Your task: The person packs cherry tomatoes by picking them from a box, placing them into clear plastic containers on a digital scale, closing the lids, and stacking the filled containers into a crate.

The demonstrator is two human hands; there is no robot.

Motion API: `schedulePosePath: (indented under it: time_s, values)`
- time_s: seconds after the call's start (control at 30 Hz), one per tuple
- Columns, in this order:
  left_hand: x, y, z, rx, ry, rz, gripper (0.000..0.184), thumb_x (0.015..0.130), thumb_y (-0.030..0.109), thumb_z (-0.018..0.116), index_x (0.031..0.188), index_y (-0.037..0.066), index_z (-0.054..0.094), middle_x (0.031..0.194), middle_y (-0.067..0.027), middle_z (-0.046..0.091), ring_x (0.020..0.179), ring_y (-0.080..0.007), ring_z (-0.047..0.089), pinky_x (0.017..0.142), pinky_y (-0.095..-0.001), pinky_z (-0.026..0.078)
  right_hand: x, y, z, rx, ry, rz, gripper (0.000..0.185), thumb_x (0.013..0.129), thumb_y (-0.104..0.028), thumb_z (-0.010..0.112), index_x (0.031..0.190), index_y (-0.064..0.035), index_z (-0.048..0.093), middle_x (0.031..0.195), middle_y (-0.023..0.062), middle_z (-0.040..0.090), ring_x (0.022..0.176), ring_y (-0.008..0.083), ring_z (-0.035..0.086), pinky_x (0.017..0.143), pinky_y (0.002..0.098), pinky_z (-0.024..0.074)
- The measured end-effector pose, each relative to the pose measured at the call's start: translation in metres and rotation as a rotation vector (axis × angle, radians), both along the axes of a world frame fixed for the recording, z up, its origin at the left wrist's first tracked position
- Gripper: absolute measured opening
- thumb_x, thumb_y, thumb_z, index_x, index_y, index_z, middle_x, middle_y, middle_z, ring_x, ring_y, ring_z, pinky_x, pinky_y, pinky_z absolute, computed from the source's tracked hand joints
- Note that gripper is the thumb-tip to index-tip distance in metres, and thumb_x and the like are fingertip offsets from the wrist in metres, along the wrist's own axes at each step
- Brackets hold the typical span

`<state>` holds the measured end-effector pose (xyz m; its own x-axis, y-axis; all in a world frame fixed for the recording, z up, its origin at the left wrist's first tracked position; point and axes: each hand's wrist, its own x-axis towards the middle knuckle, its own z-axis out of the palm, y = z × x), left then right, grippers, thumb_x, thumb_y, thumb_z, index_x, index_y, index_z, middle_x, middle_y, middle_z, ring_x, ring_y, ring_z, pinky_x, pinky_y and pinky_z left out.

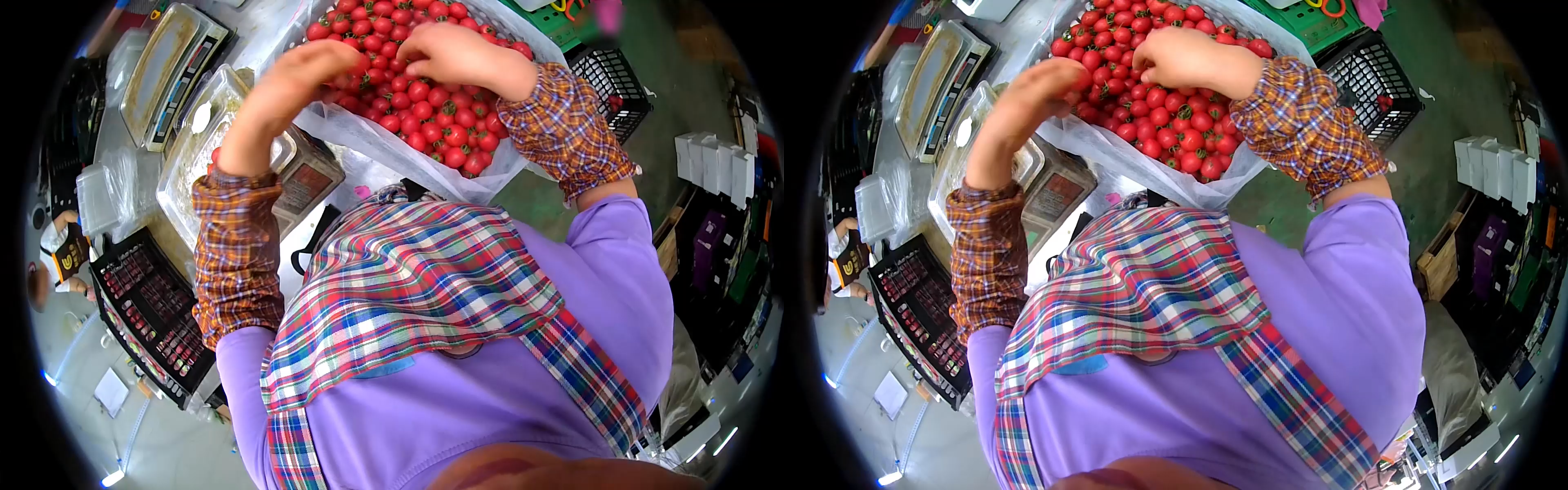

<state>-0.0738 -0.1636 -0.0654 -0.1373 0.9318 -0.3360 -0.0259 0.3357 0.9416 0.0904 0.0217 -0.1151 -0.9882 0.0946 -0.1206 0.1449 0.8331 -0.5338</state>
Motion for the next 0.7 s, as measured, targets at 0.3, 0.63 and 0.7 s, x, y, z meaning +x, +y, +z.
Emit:
schedulePosePath:
  time_s: [0.3,0.63,0.7]
  values:
    - [-0.005,0.000,0.002,-0.056,-0.121,0.254,0.023,0.088,0.029,0.062,0.100,0.009,0.062,0.081,-0.0017,0.060,0.073,-0.0104,0.056,0.054,-0.0219,0.039,-0.001,-0.001,0.000,-0.267,0.114,-0.135,0.021,0.085,-0.025,0.063,0.095,-0.0073,0.068,0.086,0.0098,0.067,0.079,0.0226,0.065,0.068,0.0372,0.0503]
    - [0.024,0.027,-0.039,0.032,1.116,-0.108,0.028,0.080,0.028,0.068,0.099,0.008,0.063,0.086,-0.0067,0.063,0.077,-0.0251,0.061,0.069,-0.0357,0.048,0.032,0.022,0.070,-1.720,0.190,-0.188,0.041,0.098,-0.037,0.038,0.103,-0.0011,0.056,0.085,0.0103,0.061,0.059,0.0147,0.052,0.044,0.0218,0.0404]
    - [0.007,0.020,-0.017,-0.055,0.278,0.062,0.036,0.086,0.036,0.060,0.106,0.007,0.063,0.087,-0.0002,0.059,0.075,-0.0145,0.056,0.061,-0.0283,0.043,0.038,0.027,0.062,-1.705,0.194,-0.254,0.040,0.098,-0.038,0.040,0.102,-0.0011,0.057,0.084,0.0095,0.061,0.060,0.0144,0.052,0.044,0.0219,0.0389]
